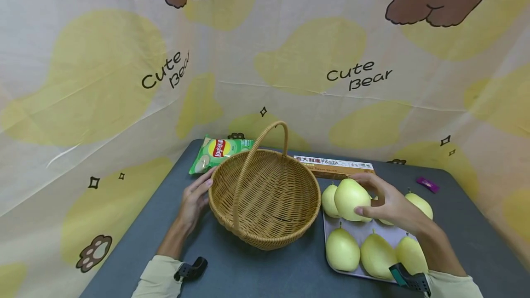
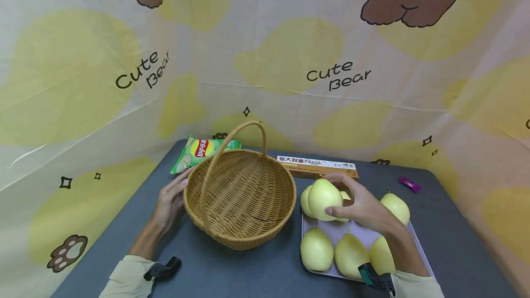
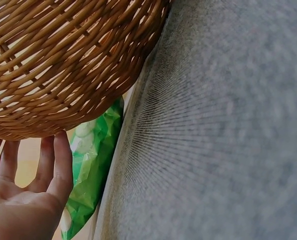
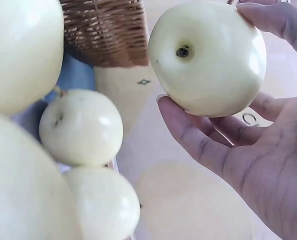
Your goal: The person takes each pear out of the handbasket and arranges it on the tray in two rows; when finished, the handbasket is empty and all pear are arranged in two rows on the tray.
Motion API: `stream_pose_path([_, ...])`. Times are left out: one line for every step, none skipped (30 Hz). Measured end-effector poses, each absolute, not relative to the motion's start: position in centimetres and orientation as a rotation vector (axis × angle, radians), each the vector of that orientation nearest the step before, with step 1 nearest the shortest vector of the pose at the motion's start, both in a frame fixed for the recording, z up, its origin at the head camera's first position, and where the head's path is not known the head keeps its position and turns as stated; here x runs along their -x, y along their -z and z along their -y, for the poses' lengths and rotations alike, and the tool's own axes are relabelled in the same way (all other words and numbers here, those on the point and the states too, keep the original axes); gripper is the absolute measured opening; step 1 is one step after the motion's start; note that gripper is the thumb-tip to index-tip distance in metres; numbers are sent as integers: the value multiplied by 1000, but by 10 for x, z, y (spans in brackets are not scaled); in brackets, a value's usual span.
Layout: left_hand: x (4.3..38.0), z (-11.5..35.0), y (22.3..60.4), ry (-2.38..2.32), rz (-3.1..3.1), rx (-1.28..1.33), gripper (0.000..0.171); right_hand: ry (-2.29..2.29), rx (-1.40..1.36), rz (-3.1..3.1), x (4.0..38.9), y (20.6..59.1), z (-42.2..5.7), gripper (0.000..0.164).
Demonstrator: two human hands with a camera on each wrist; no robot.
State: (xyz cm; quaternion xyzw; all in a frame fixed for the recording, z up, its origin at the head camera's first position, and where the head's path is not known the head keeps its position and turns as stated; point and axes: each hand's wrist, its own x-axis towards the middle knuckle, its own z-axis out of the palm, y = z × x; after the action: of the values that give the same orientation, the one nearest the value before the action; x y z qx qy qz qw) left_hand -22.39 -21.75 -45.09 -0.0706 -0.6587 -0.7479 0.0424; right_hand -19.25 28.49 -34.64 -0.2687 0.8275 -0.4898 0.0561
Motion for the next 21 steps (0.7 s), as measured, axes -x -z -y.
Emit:
stream_pose_path([224,218,451,2286,2018,214,52,1491,815,-2510,190,347,-288,62])
stream_pose_path([224,218,451,2285,2021,211,52,1491,809,-2515,188,348,-290,62])
stream_pose_path([224,218,451,2283,2026,209,52,1495,803,-2514,186,349,-294,62])
stream_pose_path([224,218,451,2281,2031,207,52,1500,801,-2508,184,349,-297,62])
stream_pose_path([224,218,451,2279,2036,206,52,1502,791,-2511,181,350,-300,62])
stream_pose_path([224,218,451,2277,2040,202,52,1506,780,-2514,179,351,-303,62])
stream_pose_path([224,218,451,2277,2042,203,52,1506,765,-2521,176,352,-307,62])
stream_pose_path([224,218,451,2276,2045,204,52,1506,744,-2529,174,352,-310,62])
stream_pose_path([224,218,451,2277,2047,206,53,1506,730,-2537,172,353,-314,63])
stream_pose_path([224,218,451,2277,2046,206,52,1506,718,-2547,169,354,-317,63])
stream_pose_path([224,218,451,2277,2046,205,52,1505,708,-2561,167,355,-320,63])
stream_pose_path([224,218,451,2278,2044,204,52,1507,701,-2572,165,356,-322,63])
stream_pose_path([224,218,451,2281,2043,205,52,1507,696,-2584,164,358,-325,62])
stream_pose_path([225,218,451,2282,2040,204,52,1513,694,-2593,162,359,-327,62])
stream_pose_path([225,219,451,2283,2038,203,52,1517,691,-2605,161,361,-330,62])
stream_pose_path([225,219,451,2281,2038,202,52,1518,687,-2619,159,362,-332,62])
stream_pose_path([225,219,451,2281,2038,201,52,1517,679,-2634,158,364,-334,61])
stream_pose_path([225,219,451,2280,2040,200,52,1511,669,-2651,156,365,-337,61])
stream_pose_path([225,219,451,2275,2046,203,52,1504,664,-2665,154,366,-339,61])
stream_pose_path([224,218,451,2271,2049,199,52,1500,658,-2674,153,368,-341,61])
stream_pose_path([224,218,451,2269,2052,198,52,1495,644,-2684,152,369,-344,61])
